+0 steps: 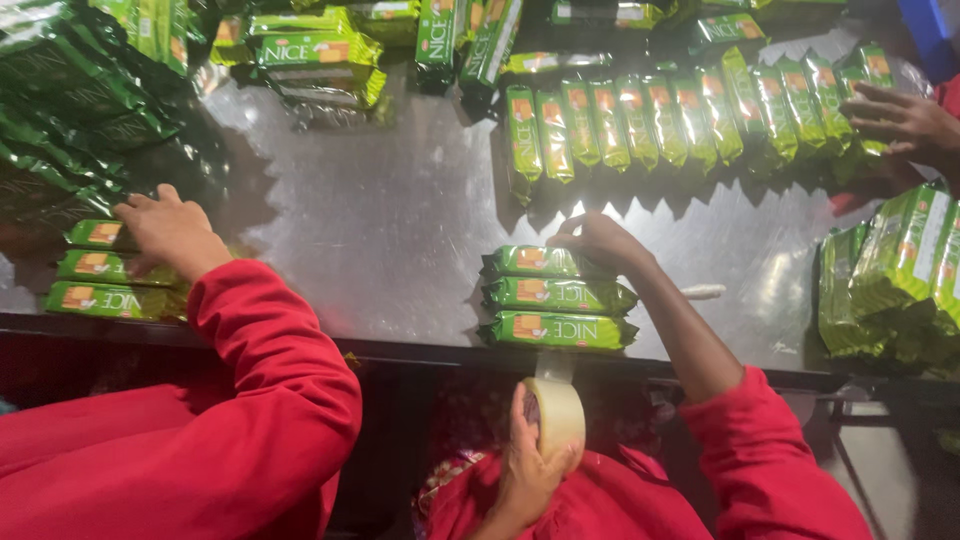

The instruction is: The person organizes and tapes together individual green packets of biscuits on a metal table by hand.

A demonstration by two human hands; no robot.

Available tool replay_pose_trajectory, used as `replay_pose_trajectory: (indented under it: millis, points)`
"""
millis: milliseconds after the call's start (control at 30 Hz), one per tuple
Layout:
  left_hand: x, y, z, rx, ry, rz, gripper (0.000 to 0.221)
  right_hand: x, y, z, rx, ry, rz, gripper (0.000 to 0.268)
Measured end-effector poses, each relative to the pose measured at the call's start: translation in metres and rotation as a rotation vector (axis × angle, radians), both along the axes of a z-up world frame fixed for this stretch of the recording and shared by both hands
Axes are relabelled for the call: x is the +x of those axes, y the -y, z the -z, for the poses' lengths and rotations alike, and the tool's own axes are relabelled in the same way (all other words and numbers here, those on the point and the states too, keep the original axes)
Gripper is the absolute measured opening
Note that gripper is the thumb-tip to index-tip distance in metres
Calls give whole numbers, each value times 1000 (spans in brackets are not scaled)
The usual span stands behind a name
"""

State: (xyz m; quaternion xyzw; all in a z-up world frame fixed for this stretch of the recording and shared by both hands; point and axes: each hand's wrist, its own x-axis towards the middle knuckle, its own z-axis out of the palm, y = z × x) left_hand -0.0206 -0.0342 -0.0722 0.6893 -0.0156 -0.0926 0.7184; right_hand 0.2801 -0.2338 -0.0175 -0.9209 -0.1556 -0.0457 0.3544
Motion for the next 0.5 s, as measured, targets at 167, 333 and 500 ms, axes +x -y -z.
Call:
replay_pose_trajectory:
  millis: [167,333,500]
  points:
    - [11,-6,25,126,-181,36,76,6,-5,22,-660,63,-437,23]
    - [47,-15,47,-313,-674,480,44,-18,-39,-57,-400,-781,-211,60]
    - [43,-20,87,-317,-594,503,51,-55,-62,-153,-461,-779,-448,63]
